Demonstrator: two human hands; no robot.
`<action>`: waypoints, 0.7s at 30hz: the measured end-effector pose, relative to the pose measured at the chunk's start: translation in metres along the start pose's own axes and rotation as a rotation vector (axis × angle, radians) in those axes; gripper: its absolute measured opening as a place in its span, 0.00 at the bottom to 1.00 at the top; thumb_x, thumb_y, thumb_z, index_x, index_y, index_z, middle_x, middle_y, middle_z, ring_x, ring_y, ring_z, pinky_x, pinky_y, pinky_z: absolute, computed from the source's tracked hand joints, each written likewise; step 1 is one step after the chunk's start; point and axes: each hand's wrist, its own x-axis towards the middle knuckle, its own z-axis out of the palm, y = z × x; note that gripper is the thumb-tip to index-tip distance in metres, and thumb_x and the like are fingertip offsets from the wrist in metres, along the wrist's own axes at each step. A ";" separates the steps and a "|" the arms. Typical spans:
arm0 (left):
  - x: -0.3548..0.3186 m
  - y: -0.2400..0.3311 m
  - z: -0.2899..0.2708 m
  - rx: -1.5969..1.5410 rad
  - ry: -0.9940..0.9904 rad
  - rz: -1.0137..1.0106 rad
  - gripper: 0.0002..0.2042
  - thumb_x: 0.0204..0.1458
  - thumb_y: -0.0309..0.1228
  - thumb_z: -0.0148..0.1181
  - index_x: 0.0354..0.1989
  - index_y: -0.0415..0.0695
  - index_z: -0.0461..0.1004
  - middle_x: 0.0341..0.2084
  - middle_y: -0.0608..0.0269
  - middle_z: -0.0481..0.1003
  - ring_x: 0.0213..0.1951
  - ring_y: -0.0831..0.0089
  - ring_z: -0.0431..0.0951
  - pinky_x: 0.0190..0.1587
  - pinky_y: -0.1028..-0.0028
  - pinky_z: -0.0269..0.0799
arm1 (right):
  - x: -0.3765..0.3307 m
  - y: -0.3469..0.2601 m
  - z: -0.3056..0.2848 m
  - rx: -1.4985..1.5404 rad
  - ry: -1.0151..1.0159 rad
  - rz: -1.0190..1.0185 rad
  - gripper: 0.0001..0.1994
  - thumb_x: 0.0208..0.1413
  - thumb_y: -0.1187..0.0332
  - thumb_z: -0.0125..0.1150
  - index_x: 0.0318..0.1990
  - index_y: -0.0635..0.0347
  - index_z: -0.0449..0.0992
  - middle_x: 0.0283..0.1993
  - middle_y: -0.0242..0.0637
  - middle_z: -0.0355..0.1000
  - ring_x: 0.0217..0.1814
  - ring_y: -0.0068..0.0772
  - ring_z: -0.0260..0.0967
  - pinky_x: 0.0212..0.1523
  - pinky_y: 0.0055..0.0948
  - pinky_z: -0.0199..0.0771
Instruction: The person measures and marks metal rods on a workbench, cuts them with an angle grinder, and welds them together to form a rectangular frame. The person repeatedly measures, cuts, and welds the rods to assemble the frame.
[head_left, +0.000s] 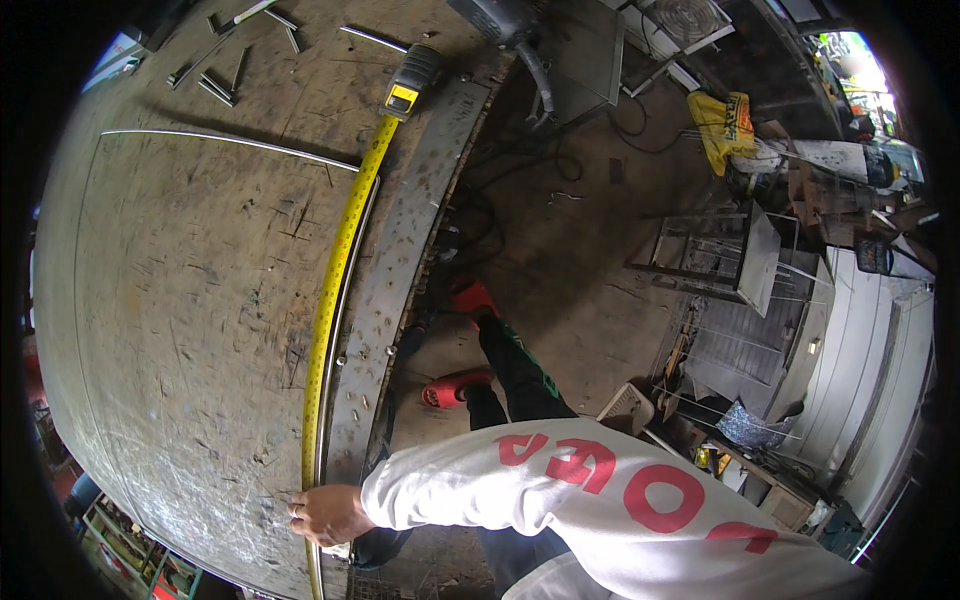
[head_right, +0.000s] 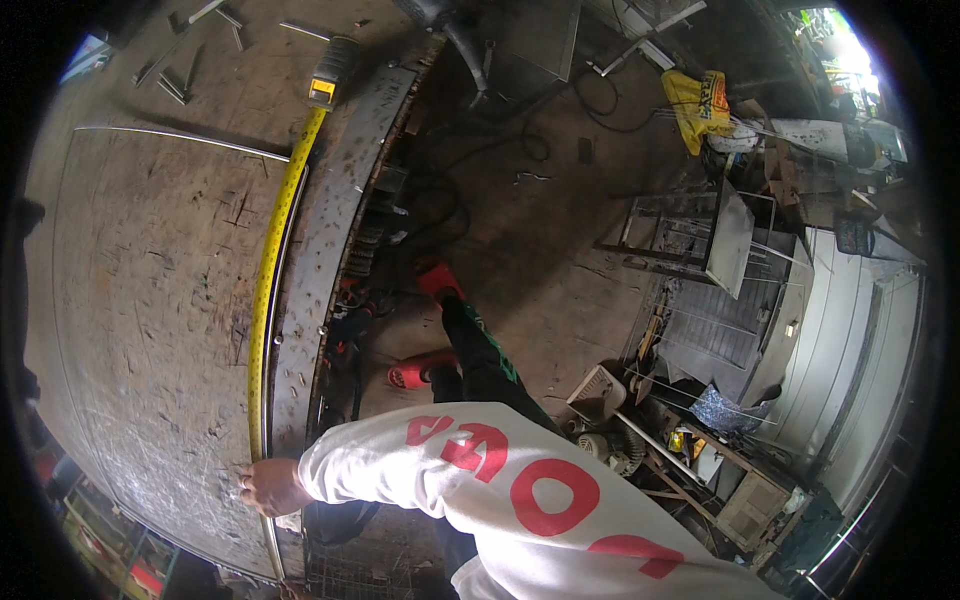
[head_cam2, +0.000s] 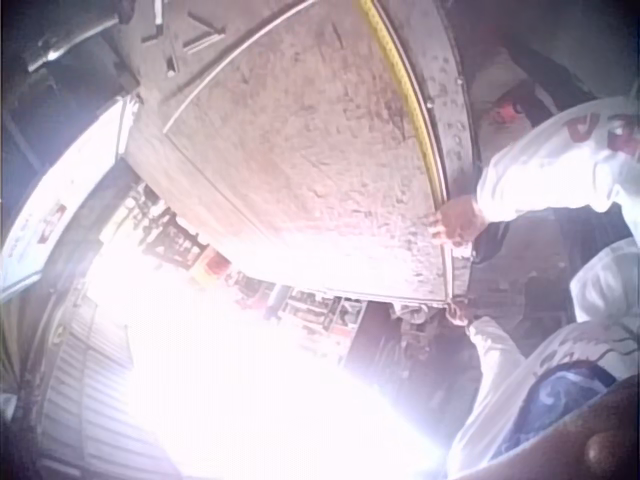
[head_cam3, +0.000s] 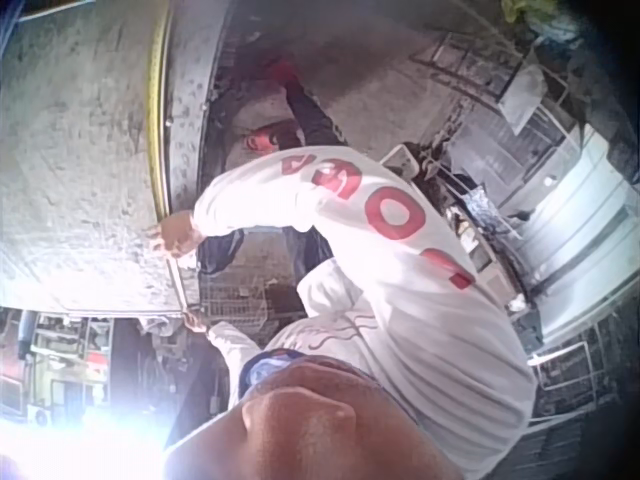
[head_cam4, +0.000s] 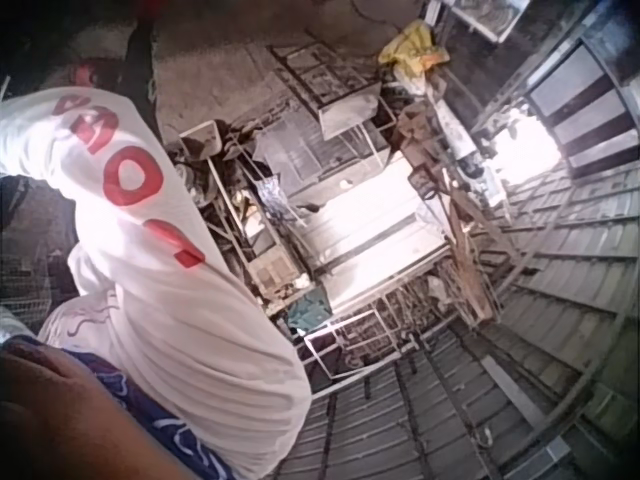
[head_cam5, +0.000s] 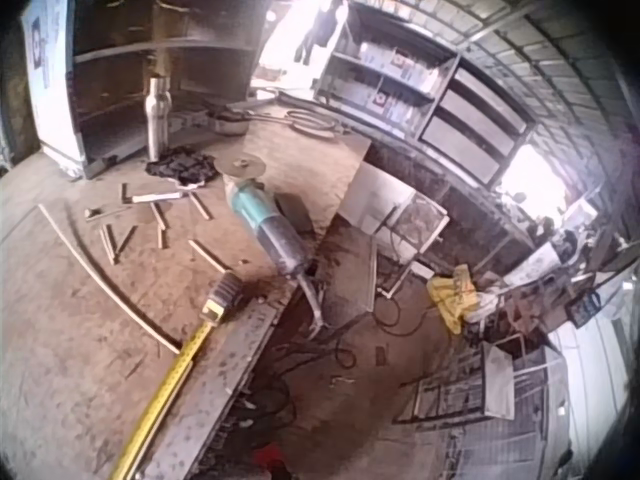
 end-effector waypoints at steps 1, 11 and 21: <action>0.001 0.001 0.002 -0.001 -0.005 0.000 0.24 0.61 0.25 0.69 0.66 0.46 0.72 0.56 0.43 0.77 0.50 0.56 0.81 0.42 0.54 0.84 | -0.001 0.000 0.000 0.053 0.000 0.027 0.11 0.58 0.62 0.61 0.29 0.56 0.84 0.45 0.41 0.77 0.57 0.48 0.75 0.64 0.48 0.72; 0.001 0.011 0.005 -0.009 -0.042 -0.010 0.26 0.62 0.26 0.68 0.69 0.47 0.69 0.60 0.41 0.75 0.52 0.53 0.81 0.42 0.50 0.84 | 0.000 0.000 -0.006 0.046 -0.015 -0.001 0.16 0.61 0.62 0.55 0.42 0.67 0.83 0.50 0.48 0.78 0.61 0.56 0.75 0.69 0.56 0.68; 0.002 -0.010 -0.026 -0.244 -0.238 -0.079 0.28 0.63 0.27 0.67 0.71 0.48 0.66 0.64 0.38 0.73 0.54 0.51 0.80 0.42 0.45 0.84 | 0.007 -0.015 -0.013 -0.090 -0.138 0.058 0.15 0.59 0.63 0.59 0.43 0.66 0.84 0.46 0.43 0.80 0.56 0.46 0.76 0.62 0.46 0.68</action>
